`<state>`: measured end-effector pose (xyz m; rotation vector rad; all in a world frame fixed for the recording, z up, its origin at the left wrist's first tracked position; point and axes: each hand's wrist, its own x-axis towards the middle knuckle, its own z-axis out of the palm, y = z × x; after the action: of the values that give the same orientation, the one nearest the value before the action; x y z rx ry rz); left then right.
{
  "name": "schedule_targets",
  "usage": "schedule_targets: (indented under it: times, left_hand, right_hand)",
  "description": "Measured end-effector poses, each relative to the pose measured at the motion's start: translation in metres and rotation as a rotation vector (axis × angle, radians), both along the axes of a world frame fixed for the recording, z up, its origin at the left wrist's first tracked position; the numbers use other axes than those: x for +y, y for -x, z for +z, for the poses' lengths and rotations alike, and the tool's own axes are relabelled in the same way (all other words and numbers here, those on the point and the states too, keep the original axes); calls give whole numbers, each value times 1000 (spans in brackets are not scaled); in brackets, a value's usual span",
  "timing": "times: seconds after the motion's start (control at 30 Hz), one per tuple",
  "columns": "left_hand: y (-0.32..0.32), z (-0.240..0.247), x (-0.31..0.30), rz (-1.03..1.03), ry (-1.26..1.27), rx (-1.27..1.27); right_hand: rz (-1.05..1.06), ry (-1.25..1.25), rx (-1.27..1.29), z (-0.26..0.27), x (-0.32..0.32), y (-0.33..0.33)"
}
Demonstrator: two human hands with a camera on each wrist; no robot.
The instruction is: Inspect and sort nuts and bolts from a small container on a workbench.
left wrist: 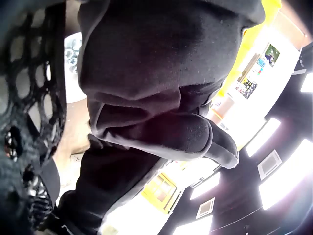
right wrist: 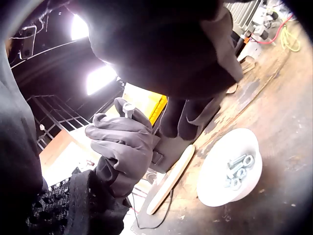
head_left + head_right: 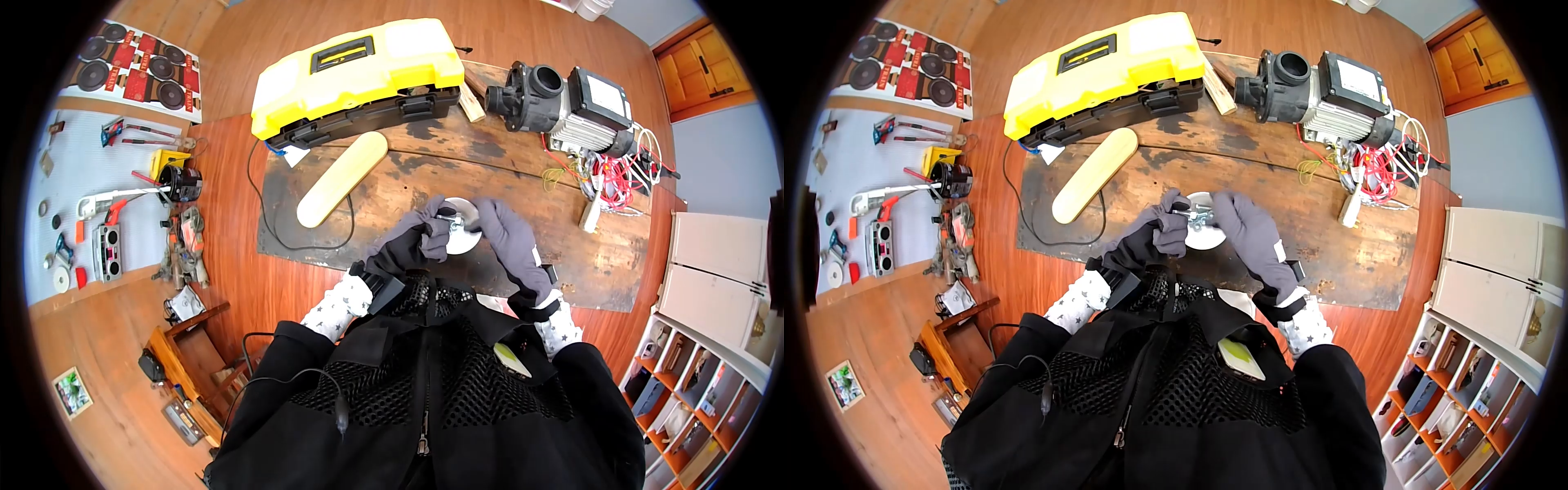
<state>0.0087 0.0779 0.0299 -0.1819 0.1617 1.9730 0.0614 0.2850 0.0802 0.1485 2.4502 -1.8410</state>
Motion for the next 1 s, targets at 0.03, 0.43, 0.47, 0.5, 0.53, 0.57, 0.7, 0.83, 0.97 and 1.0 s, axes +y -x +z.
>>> schedule_targets:
  times: [0.03, 0.43, 0.47, 0.5, 0.53, 0.57, 0.7, 0.83, 0.97, 1.0]
  left_hand:
    - [-1, 1, 1, -6, 12, -53]
    - [-5, -6, 6, 68, -107, -308]
    - [-5, -8, 7, 51, -114, -288]
    - [-6, -12, 7, 51, -114, -289]
    - [-7, -17, 7, 29, -154, -252]
    - [-8, -21, 8, 7, -194, -215]
    - [-6, -5, 13, -38, -203, -291]
    - [-11, -11, 22, -100, -549, -372]
    - [-11, -5, 24, -133, -596, -343]
    - [-11, -3, 21, -135, -596, -343]
  right_hand:
    - [-17, -218, 137, 1, -3, 1]
    - [336, -763, 531, 5, -1, 9]
    - [339, -807, 534, 4, 0, 8]
    - [339, -806, 533, 0, 0, 8]
    - [333, -836, 567, -5, 0, 7]
    - [327, -866, 600, -9, 1, 8]
    - [325, -802, 579, -6, 0, 9]
    - [228, -602, 567, 0, -7, 14]
    - [188, -535, 503, 2, -13, 17]
    - [186, -535, 503, -4, -16, 17]
